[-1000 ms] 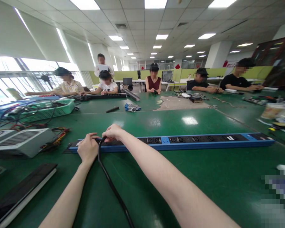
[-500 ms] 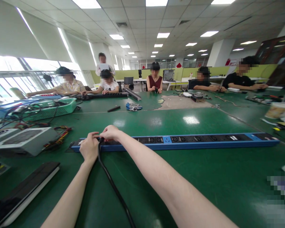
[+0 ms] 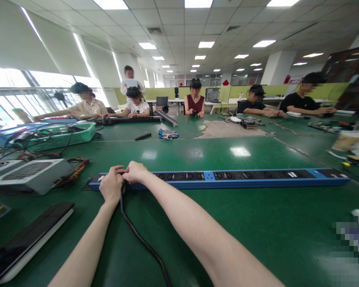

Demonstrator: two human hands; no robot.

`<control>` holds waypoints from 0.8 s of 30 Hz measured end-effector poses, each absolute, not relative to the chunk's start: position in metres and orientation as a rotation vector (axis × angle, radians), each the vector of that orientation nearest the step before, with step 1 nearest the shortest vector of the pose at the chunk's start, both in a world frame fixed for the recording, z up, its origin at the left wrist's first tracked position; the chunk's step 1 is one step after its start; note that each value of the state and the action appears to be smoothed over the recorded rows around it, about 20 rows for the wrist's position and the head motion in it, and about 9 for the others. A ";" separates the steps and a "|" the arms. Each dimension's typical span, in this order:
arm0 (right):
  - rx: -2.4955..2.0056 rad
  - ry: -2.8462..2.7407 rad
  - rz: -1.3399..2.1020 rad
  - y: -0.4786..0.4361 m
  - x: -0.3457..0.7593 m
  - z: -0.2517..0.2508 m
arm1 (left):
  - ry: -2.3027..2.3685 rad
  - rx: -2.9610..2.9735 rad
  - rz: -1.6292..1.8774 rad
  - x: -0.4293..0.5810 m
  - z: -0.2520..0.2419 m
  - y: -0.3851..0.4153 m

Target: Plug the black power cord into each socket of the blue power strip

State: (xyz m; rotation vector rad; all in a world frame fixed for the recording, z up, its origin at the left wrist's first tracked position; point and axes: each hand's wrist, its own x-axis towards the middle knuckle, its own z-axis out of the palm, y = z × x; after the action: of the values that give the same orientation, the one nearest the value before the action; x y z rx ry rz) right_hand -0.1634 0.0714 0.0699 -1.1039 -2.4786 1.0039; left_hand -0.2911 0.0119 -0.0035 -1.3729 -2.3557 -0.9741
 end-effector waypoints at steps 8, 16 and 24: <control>-1.114 -2.473 0.951 0.080 -0.177 0.052 | -2.312 -1.385 -1.005 -0.292 -0.006 0.011; -1.111 -2.517 1.007 0.092 -0.182 0.050 | -2.304 -1.390 -1.007 -0.296 -0.010 0.014; -1.148 -2.561 0.998 0.099 -0.196 0.049 | -2.292 -1.397 -0.979 -0.303 -0.016 0.016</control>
State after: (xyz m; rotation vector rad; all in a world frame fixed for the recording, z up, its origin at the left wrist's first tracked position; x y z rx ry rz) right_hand -0.1959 0.0994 0.0493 -1.1480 -2.5606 0.9977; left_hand -0.3033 0.0160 -0.0163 -1.3974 -2.2919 -0.9795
